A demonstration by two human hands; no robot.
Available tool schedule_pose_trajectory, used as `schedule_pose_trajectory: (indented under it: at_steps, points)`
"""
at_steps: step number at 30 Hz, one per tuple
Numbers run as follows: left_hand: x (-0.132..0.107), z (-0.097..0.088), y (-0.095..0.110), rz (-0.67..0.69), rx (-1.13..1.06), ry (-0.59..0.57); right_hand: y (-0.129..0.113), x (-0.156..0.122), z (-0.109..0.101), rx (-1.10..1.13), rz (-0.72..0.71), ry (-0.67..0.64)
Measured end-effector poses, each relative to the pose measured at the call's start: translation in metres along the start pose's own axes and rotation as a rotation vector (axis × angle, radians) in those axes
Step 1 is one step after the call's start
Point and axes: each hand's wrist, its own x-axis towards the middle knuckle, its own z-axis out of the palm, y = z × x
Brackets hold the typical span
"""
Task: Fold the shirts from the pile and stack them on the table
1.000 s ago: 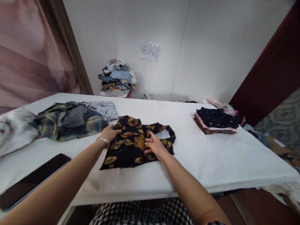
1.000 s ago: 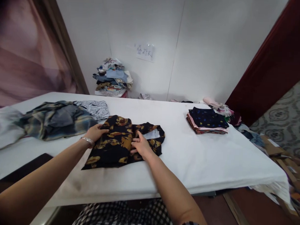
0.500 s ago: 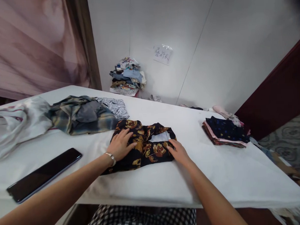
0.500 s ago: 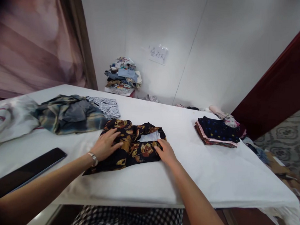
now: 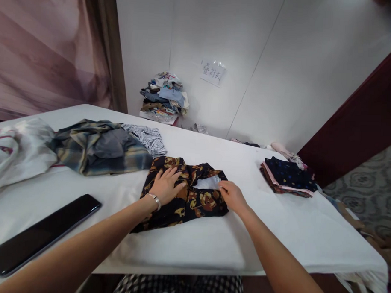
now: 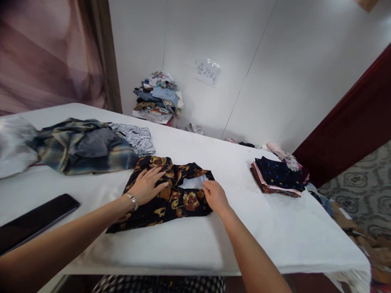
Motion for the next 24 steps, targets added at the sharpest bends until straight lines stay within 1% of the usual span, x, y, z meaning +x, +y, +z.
schedule_pose_trajectory:
  at_steps: [2, 5, 7, 9, 12, 14, 16, 18, 20, 22, 24]
  points:
    - [0.009, 0.000, 0.013, 0.086, 0.002, 0.040, -0.003, 0.024, 0.006, 0.027, 0.036, 0.057]
    - [0.026, 0.005, 0.033, 0.184, -0.012, 0.078, -0.002, 0.055, 0.020, 0.054, 0.115, 0.032]
    - [0.038, 0.011, 0.045, 0.206, -0.032, 0.076, -0.001, 0.069, 0.030, 0.057, 0.163, 0.016]
    - [0.049, 0.018, 0.053, 0.201, -0.058, 0.062, 0.001, 0.078, 0.037, 0.064, 0.183, 0.009]
    - [0.064, 0.029, 0.059, 0.154, -0.105, 0.049, 0.001, 0.088, 0.044, 0.097, 0.181, 0.001]
    - [0.074, 0.036, 0.057, 0.085, -0.155, 0.034, 0.000, 0.094, 0.046, 0.126, 0.179, -0.010]
    - [0.083, 0.042, 0.053, -0.012, -0.223, 0.004, 0.002, 0.099, 0.044, 0.144, 0.186, -0.009]
    - [0.091, 0.045, 0.046, -0.115, -0.301, -0.033, 0.008, 0.102, 0.037, 0.137, 0.199, 0.024]
    - [0.095, 0.046, 0.040, -0.189, -0.370, -0.057, 0.018, 0.104, 0.028, 0.100, 0.216, 0.073]
    - [0.097, 0.045, 0.035, -0.223, -0.422, -0.066, 0.028, 0.105, 0.019, 0.051, 0.230, 0.102]
    - [0.097, 0.044, 0.032, -0.228, -0.456, -0.074, 0.037, 0.104, 0.012, 0.016, 0.244, 0.089]
